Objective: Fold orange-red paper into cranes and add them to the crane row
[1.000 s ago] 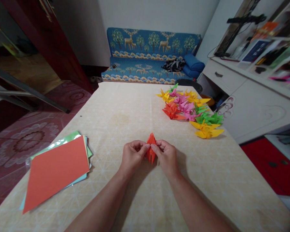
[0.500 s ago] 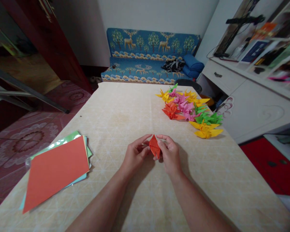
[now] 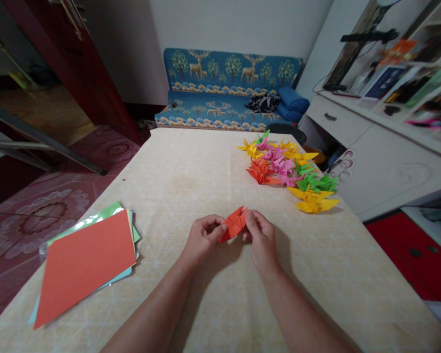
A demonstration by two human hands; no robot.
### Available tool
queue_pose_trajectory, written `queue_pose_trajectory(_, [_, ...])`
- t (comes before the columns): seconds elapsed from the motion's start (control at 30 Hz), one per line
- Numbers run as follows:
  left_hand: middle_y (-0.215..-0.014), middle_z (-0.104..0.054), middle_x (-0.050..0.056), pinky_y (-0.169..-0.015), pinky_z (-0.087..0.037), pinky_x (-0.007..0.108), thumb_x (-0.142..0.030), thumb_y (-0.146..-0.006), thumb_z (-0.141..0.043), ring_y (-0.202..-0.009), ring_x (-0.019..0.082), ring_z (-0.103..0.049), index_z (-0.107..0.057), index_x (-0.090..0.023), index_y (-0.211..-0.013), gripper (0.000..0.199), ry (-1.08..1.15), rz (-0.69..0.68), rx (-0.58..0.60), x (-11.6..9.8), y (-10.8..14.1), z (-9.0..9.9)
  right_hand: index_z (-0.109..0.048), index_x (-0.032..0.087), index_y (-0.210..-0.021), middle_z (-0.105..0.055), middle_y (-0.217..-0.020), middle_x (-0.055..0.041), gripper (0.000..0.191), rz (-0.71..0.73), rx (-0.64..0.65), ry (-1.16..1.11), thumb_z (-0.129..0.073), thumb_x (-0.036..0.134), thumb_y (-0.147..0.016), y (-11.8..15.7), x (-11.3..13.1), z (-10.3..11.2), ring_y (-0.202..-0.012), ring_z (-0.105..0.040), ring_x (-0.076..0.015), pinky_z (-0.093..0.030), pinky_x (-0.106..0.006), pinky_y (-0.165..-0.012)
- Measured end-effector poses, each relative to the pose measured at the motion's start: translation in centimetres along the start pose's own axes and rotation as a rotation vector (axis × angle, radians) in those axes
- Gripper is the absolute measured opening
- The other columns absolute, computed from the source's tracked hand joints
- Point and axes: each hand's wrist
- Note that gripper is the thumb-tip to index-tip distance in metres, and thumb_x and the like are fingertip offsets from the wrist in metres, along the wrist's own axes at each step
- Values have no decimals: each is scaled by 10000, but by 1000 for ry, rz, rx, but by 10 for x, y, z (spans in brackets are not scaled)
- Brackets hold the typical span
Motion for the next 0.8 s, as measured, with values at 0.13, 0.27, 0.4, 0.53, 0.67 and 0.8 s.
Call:
queue_pose_trajectory(0.13, [-558, -583, 5, -514, -331, 206, -329, -724, -674, -502, 97, -474, -637, -121, -678, 217, 29, 7, -10, -1, 0, 1, -640, 174, -834, -565, -632, 19, 223, 11, -50, 83, -677, 385, -773, -2, 8, 2, -513, -469, -91, -369, -195, -460])
queue_pose_trajectory(0.27, [-669, -645, 19, -569, -371, 204, -342, -722, -710, -591, 109, -538, -656, -130, -765, 223, 73, -22, 9, -1, -1, 1, -641, 176, -811, -585, -588, 26, 174, -12, -21, 87, -701, 326, -745, -1, 10, -1, -502, -525, -98, -421, -200, -473])
queue_pose_trajectory(0.4, [-686, -654, 38, -569, -366, 211, -384, -725, -726, -589, 105, -525, -705, -105, -793, 288, 42, 18, 62, -1, 0, 0, -640, 188, -849, -629, -671, 17, 143, 46, 70, 113, -695, 274, -749, 3, 7, -5, -501, -567, -95, -461, -206, -482])
queue_pose_trajectory(0.53, [-553, -566, 4, -488, -282, 206, -406, -720, -730, -490, 72, -424, -690, -94, -686, 316, 41, 50, 51, -1, 0, 2, -646, 195, -805, -626, -704, 9, 64, 141, 63, 213, -662, 253, -784, 3, 6, -5, -509, -565, -95, -465, -210, -485])
queue_pose_trajectory(0.67, [-559, -581, 11, -494, -298, 215, -411, -733, -717, -489, 81, -444, -689, -108, -674, 310, 51, 80, 71, -2, 0, 6, -666, 210, -787, -610, -756, -13, 57, 301, 149, 311, -620, 223, -818, 0, 11, 1, -589, -573, -120, -480, -233, -533])
queue_pose_trajectory(0.8, [-573, -600, 18, -512, -320, 217, -405, -751, -701, -501, 86, -467, -687, -118, -664, 300, 81, 100, 88, -3, 0, 10, -699, 232, -820, -606, -780, -35, 146, 524, 218, 470, -567, 178, -848, -3, 11, 7, -728, -598, -157, -495, -271, -646])
Point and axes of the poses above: each hand's wrist, its own y-axis away from the middle knuckle, its own z-axis out of the back of the hand, x = y × z
